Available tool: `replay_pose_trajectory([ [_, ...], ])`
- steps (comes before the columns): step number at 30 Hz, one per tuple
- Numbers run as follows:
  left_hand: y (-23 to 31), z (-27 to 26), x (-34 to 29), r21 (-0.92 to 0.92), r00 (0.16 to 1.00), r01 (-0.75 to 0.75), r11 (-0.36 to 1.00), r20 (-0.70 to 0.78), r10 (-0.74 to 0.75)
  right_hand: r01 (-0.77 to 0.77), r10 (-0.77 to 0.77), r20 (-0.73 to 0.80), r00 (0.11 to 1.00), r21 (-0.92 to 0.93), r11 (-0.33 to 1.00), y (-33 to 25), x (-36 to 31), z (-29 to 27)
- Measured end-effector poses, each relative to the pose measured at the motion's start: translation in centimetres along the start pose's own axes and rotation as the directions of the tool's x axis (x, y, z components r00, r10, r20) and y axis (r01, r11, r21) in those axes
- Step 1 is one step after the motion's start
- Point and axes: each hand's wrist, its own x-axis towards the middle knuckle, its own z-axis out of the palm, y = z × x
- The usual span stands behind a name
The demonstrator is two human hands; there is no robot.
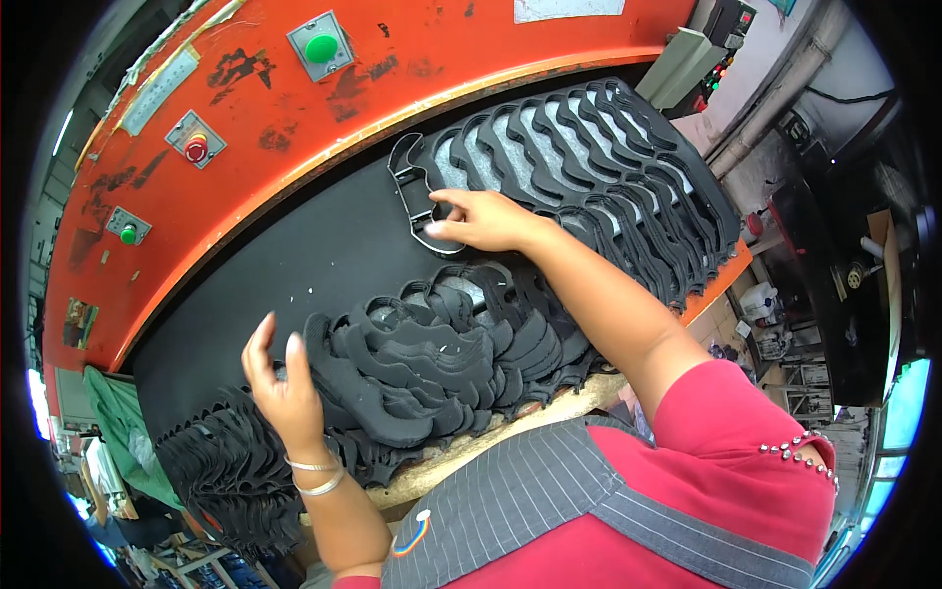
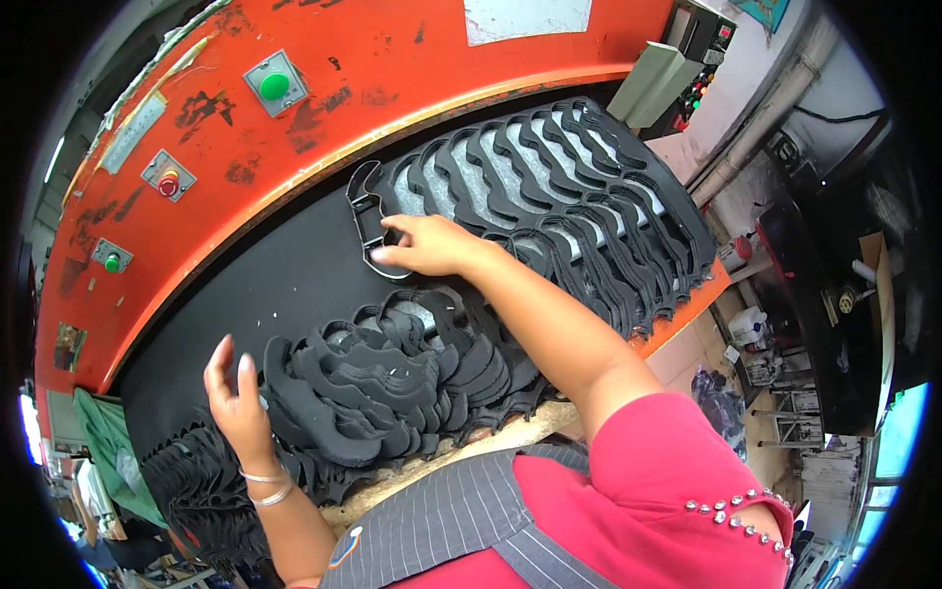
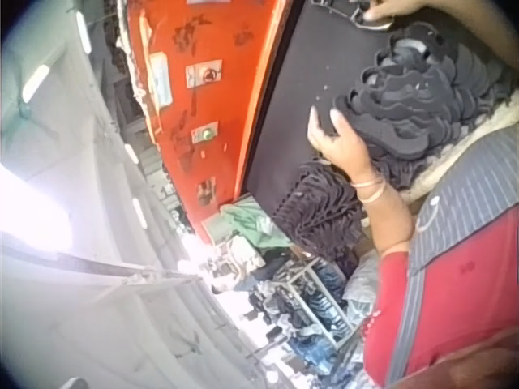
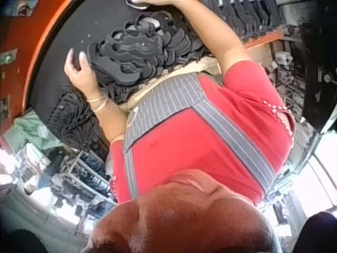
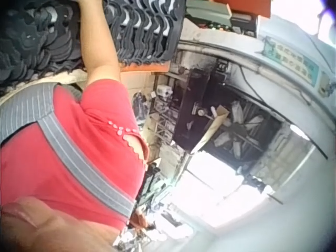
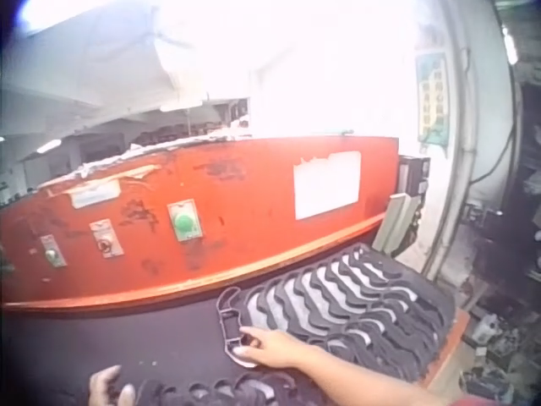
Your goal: Picking up cut-out shoe components from an industrial press machine and placing them into plastic bags with labels.
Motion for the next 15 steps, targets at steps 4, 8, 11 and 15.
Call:
replay_pose_trajectory([
  [4, 0.1, 7.5, 4.2, -0.221, 0.894, 0.18, 0.958, 0.442, -0.066, 0.291, -0.289, 0.041, 0.957, -0.045, 0.956, 4.2, -1.8, 0.1],
  [8, -2.6, 15.7, 5.0, -0.28, 0.813, 0.313, 0.908, 0.573, -0.104, 0.324, -0.343, -0.113, 0.933, -0.155, 0.933, 4.1, -1.8, 2.2],
  [11, -2.4, 17.6, 4.7, -0.009, 0.82, 0.046, 0.999, 0.572, -0.032, 0.335, -0.36, -0.166, 0.918, -0.163, 0.928, 5.0, -1.8, 2.2],
  [15, -2.6, 17.6, 4.4, -0.054, 0.827, 0.025, 0.998, 0.562, 0.01, 0.351, -0.366, -0.205, 0.908, -0.107, 0.93, 5.2, -1.9, 2.4],
])
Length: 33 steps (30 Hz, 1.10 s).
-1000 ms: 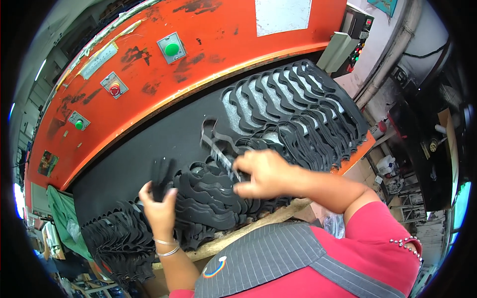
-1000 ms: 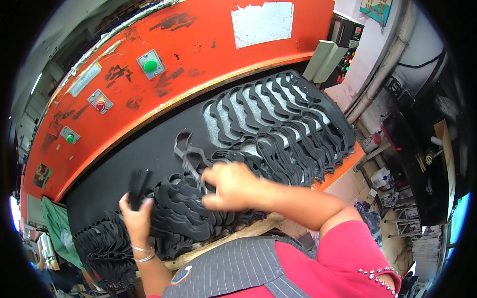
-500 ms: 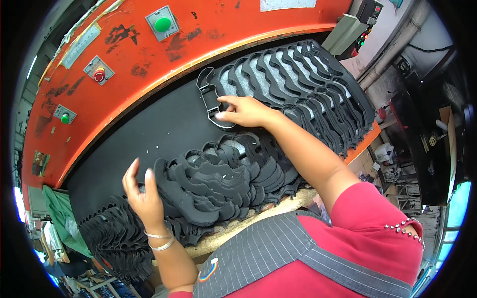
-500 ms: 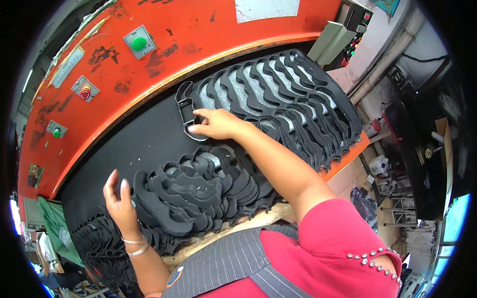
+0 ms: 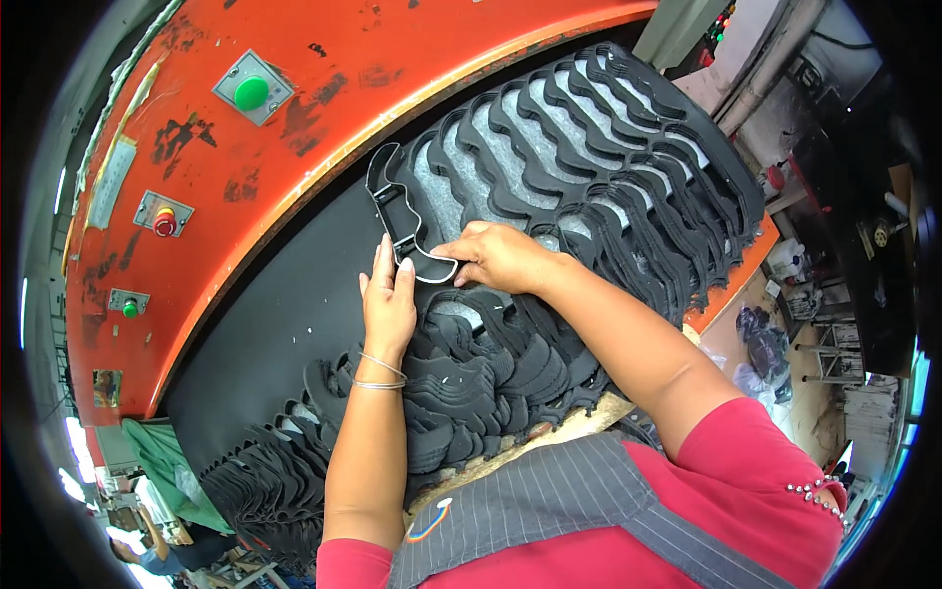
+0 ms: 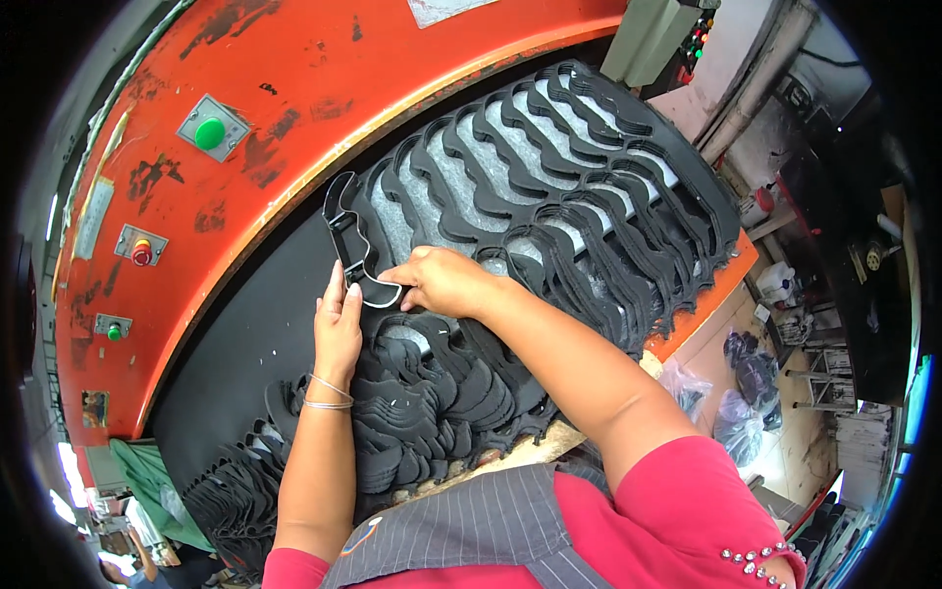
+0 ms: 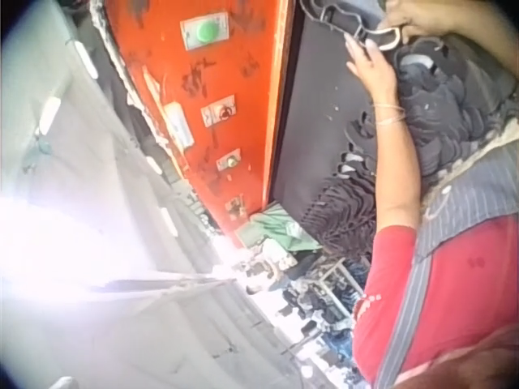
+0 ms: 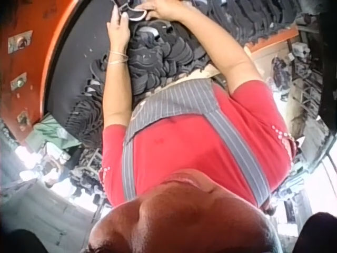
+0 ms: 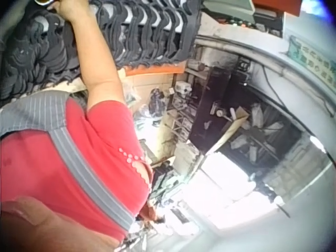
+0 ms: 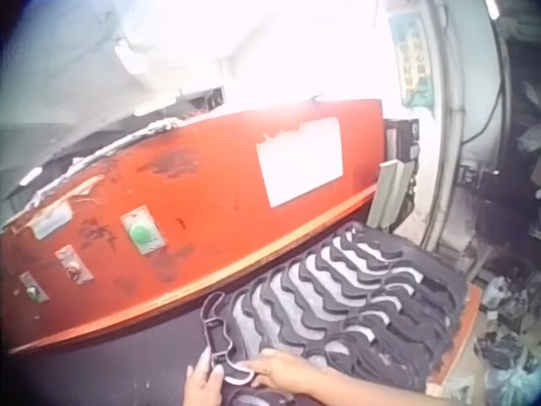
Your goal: Picking up cut-out shoe components from an industrial press machine and placing them into plastic bags with labels.
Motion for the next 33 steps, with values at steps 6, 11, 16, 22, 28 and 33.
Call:
replay_pose_trajectory([
  [6, 0.5, 0.0, -0.1, 0.053, 1.0, -0.007, 0.999, 0.009, 0.006, 0.075, -0.075, -0.026, 0.997, -0.017, 0.997, 0.6, 0.1, 0.0],
  [11, 0.4, -0.1, 0.4, 0.103, 0.999, -0.027, 0.994, 0.025, 0.024, 0.064, -0.064, -0.007, 0.998, 0.013, 0.998, 0.4, 0.5, -0.7],
  [16, 1.2, -0.6, 0.7, 0.13, 0.999, -0.021, 0.991, 0.035, 0.017, -0.027, 0.031, 0.066, 0.997, -0.067, 0.997, -0.9, 0.7, -1.5],
  [22, 3.5, -10.5, -3.8, -0.32, 0.968, -0.113, 0.941, -0.248, 0.032, -0.037, 0.018, -0.098, 0.995, -0.197, 0.98, -6.2, 0.0, -4.8],
  [28, -1.1, -29.3, -12.5, 0.184, 0.194, -0.267, 0.946, -0.951, 0.24, 0.244, -0.192, -0.343, 0.92, 0.113, 0.963, -19.8, 1.5, -7.9],
  [33, -1.6, -33.7, -15.3, 0.494, 0.365, -0.044, 0.869, -0.801, 0.474, 0.174, -0.259, -0.505, 0.823, -0.209, 0.962, -22.1, 5.1, -6.5],
])
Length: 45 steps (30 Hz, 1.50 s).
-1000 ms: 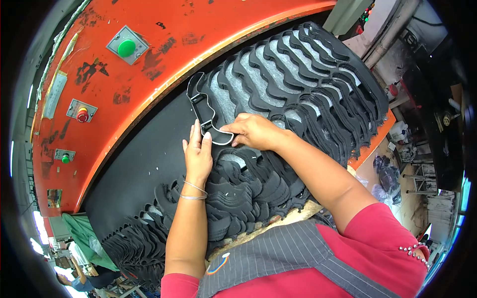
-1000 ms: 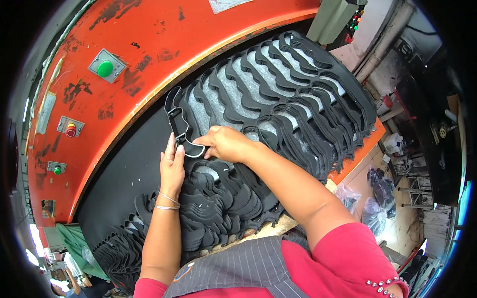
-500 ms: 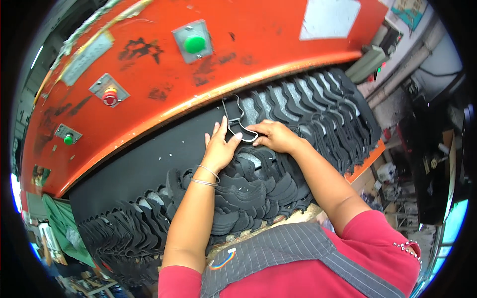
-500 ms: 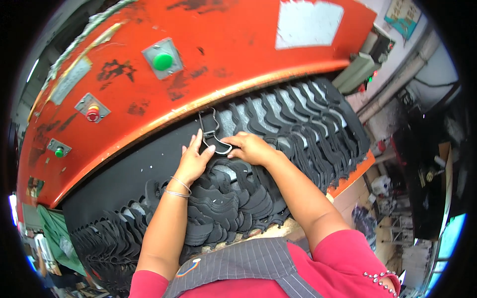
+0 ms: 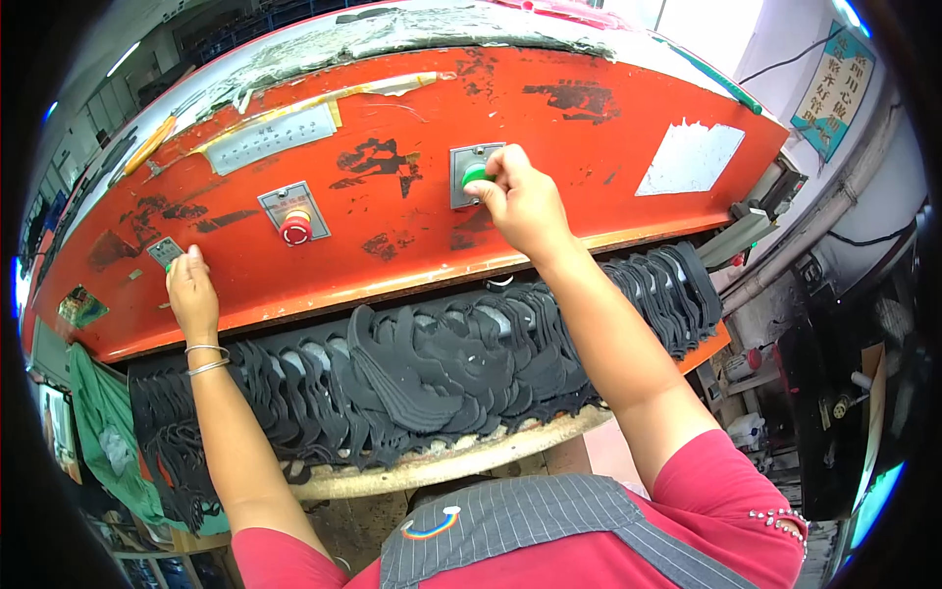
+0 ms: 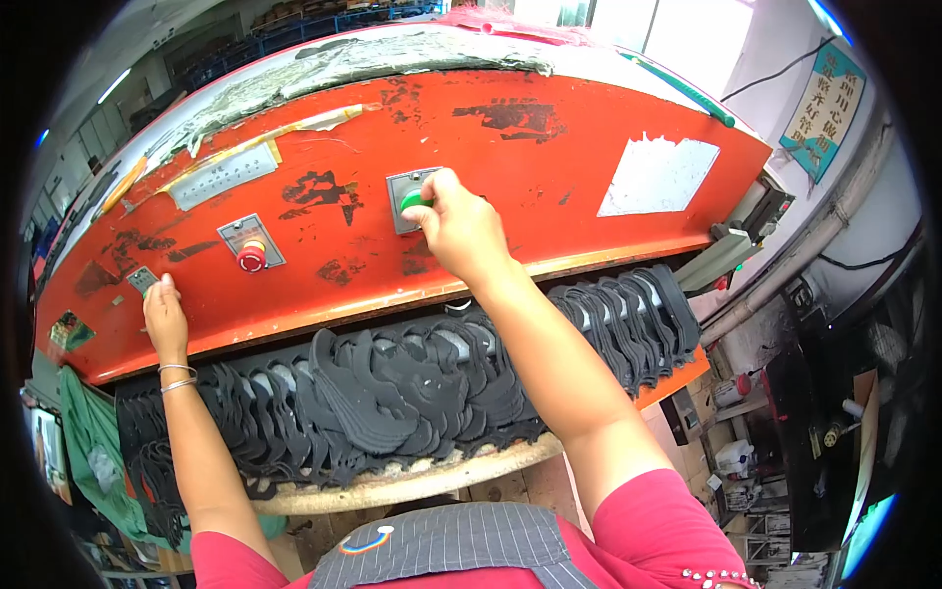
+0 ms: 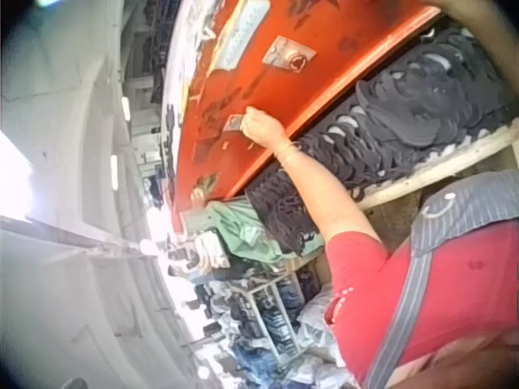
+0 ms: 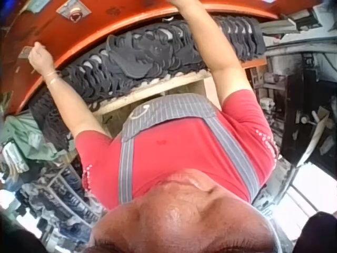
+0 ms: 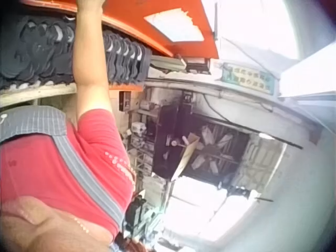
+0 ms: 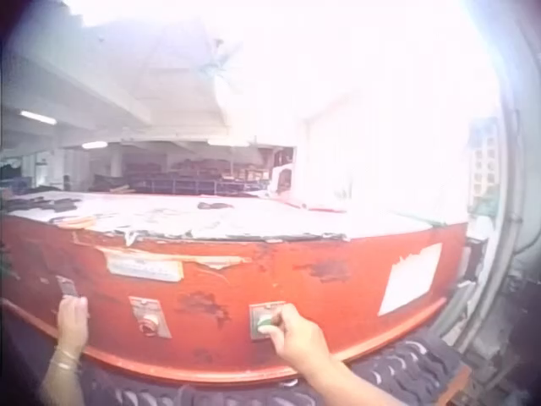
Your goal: Picking up cut-out shoe components from an industrial press machine and placing them into plastic bags with labels.
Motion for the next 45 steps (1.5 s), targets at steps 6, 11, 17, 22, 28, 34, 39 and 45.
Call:
replay_pose_trajectory([
  [6, 7.9, -4.6, -8.6, -0.112, 0.958, 0.163, 0.98, 0.254, -0.13, -0.028, 0.023, 0.264, 0.964, 0.017, 0.999, -0.6, -10.1, -3.6],
  [11, 15.0, -6.7, -22.3, -0.206, 0.725, 0.128, 0.97, 0.687, 0.05, -0.129, 0.274, 0.716, 0.642, -0.251, 0.959, -0.2, -20.3, -6.2],
  [17, 19.0, -6.2, -28.2, -0.049, 0.736, -0.13, 0.99, 0.664, 0.13, 0.118, 0.113, 0.637, 0.762, -0.309, 0.944, 1.0, -26.2, -6.0],
  [22, 19.9, -5.2, -29.4, 0.092, 0.778, -0.117, 0.989, 0.627, 0.034, 0.088, 0.102, 0.478, 0.872, -0.359, 0.929, 1.1, -27.0, -4.8],
  [28, 19.6, -6.9, -31.3, 0.098, 0.737, -0.073, 0.993, 0.676, -0.013, 0.076, 0.128, 0.489, 0.863, -0.375, 0.924, 0.4, -29.3, -5.0],
  [34, 21.1, -12.7, -29.8, -0.173, 0.521, -0.258, 0.951, 0.804, 0.287, -0.193, 0.413, 0.723, 0.554, -0.371, 0.908, -1.9, -28.2, -9.0],
  [39, 21.7, -12.0, -26.5, -0.243, 0.277, -0.558, 0.794, 0.847, 0.454, -0.085, 0.204, 0.337, 0.919, -0.337, 0.938, 0.4, -23.7, -5.0],
  [45, 22.5, -10.1, -34.5, -0.294, 0.403, -0.342, 0.892, 0.812, 0.422, -0.031, 0.318, 0.361, 0.877, -0.618, 0.785, 1.4, -24.0, 1.4],
])
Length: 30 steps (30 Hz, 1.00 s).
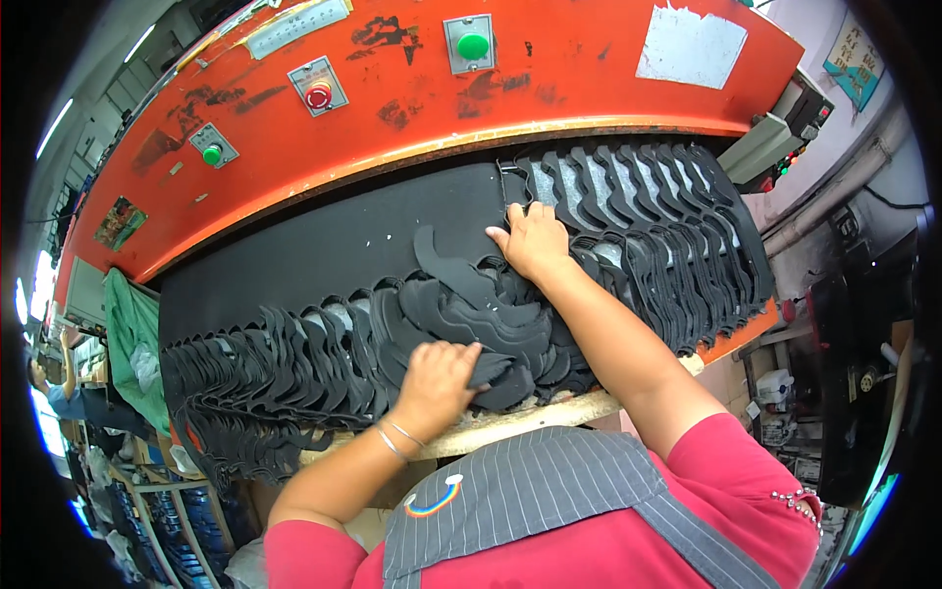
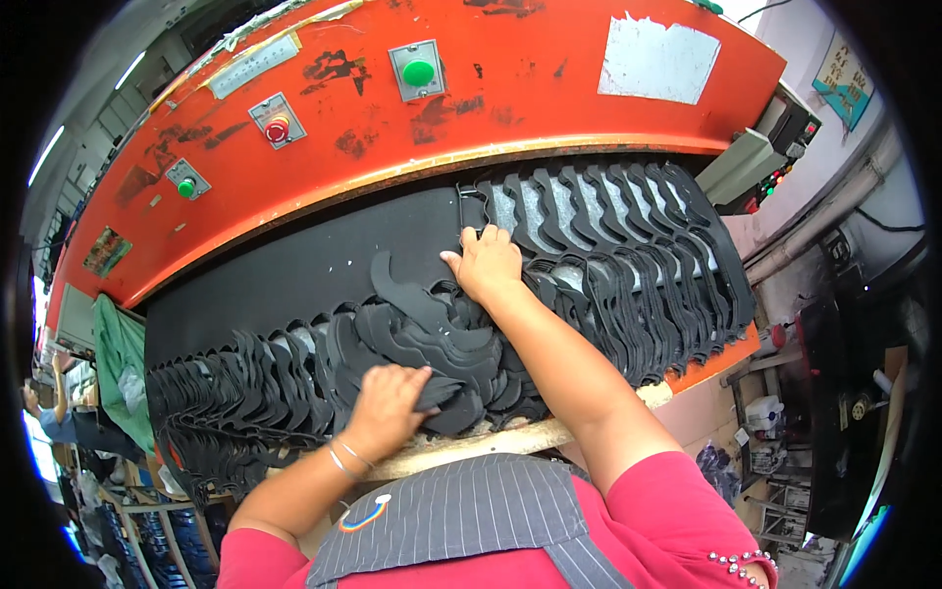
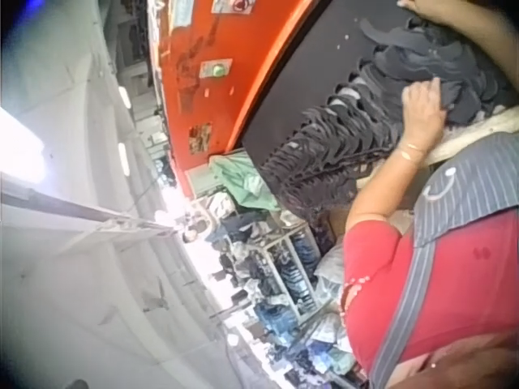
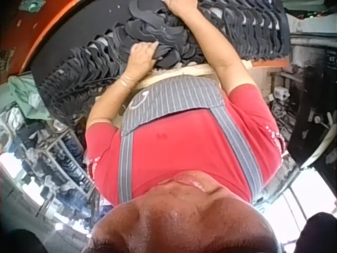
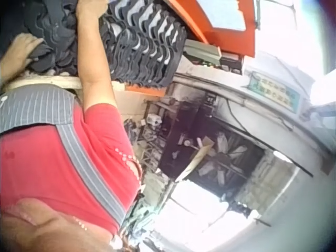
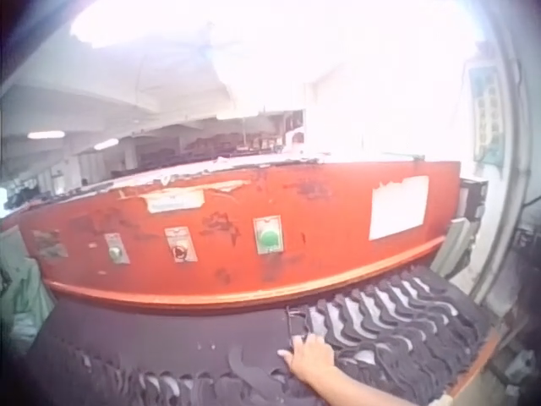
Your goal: Picking up cut-out shoe components from an industrial press machine and placing them into plastic bags with labels.
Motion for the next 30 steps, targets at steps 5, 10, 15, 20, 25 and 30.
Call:
replay_pose_trajectory([
  [5, 3.3, -6.7, 2.1, -0.192, 0.83, -0.075, 0.979, 0.532, 0.168, 0.055, -0.05, -0.05, 0.997, 0.089, 0.994, 1.8, -2.2, 0.4],
  [10, -1.7, -4.0, 6.9, 0.252, 0.983, -0.096, 0.963, -0.126, 0.131, 0.237, -0.228, -0.084, 0.97, 0.111, 0.965, 2.4, -3.4, -0.7],
  [15, -5.2, -2.4, 4.5, 0.159, 0.993, 0.011, 0.987, -0.12, 0.008, -0.098, 0.151, -0.034, 0.988, 0.621, 0.778, 7.3, -2.4, -9.2],
  [20, -0.3, -7.3, 2.4, -0.054, 0.948, -0.023, 0.998, -0.317, 0.004, 0.122, 0.15, -0.117, 0.982, 0.992, -0.023, 12.1, -8.0, -12.9],
  [25, -0.1, -7.6, 0.7, -0.327, 0.986, 0.165, 0.93, 0.085, -0.145, 0.186, 0.064, -0.175, 0.982, 0.95, -0.252, 11.9, -14.1, -11.8],
  [30, -2.4, -3.6, 10.1, -0.453, 0.965, 0.221, 0.864, -0.03, -0.262, 0.197, 0.182, -0.237, 0.954, 0.957, 0.215, 11.0, -14.7, -8.0],
])
